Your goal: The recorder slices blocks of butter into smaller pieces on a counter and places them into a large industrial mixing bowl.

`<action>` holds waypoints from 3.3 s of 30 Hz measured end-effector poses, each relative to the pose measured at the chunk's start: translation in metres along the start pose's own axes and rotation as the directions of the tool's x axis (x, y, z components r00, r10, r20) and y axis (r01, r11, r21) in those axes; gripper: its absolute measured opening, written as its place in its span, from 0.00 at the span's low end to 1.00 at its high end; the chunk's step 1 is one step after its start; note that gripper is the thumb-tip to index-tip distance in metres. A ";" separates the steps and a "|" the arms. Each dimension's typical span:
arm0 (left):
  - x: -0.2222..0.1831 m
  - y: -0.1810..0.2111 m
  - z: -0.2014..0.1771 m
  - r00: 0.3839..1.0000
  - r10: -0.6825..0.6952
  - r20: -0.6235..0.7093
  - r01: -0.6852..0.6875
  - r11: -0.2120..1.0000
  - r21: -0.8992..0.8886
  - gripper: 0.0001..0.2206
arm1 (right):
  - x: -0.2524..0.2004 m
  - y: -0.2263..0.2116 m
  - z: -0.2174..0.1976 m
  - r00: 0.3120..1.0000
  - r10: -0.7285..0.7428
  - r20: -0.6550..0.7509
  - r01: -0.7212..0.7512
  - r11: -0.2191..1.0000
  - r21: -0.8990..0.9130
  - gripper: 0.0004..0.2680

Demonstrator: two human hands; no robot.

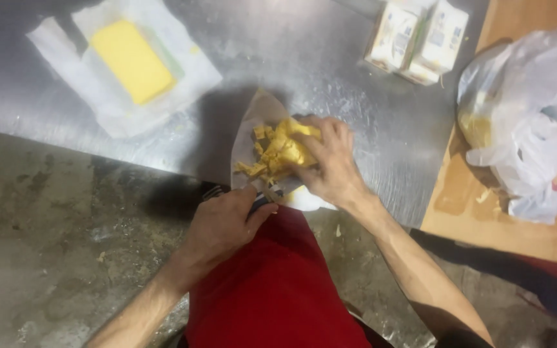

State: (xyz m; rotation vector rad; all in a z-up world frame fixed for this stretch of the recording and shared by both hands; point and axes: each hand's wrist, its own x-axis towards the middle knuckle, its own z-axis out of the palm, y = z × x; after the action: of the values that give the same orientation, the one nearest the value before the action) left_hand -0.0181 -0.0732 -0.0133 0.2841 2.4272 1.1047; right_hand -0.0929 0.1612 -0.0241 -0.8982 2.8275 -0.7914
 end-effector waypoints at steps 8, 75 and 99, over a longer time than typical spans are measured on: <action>-0.036 -0.013 -0.019 0.988 -0.134 0.074 0.131 0.990 0.046 0.22 | -0.010 0.026 -0.011 0.995 0.023 -0.094 -0.009 0.990 0.142 0.14; 0.028 -0.141 -0.136 0.981 -0.169 -0.098 0.137 0.953 -0.271 0.17 | 0.004 -0.147 0.138 0.257 0.905 0.340 -0.340 -0.244 0.908 0.06; -0.016 -0.058 -0.055 0.820 -0.530 -0.217 0.514 0.848 -0.132 0.19 | 0.076 0.034 0.101 0.887 0.328 -0.325 -0.294 0.944 0.150 0.02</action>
State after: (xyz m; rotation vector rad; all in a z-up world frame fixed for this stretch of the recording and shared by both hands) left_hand -0.0303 -0.1535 -0.0201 -0.5533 2.4396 1.0019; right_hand -0.1511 0.0965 -0.1221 -0.2931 3.0746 -1.1191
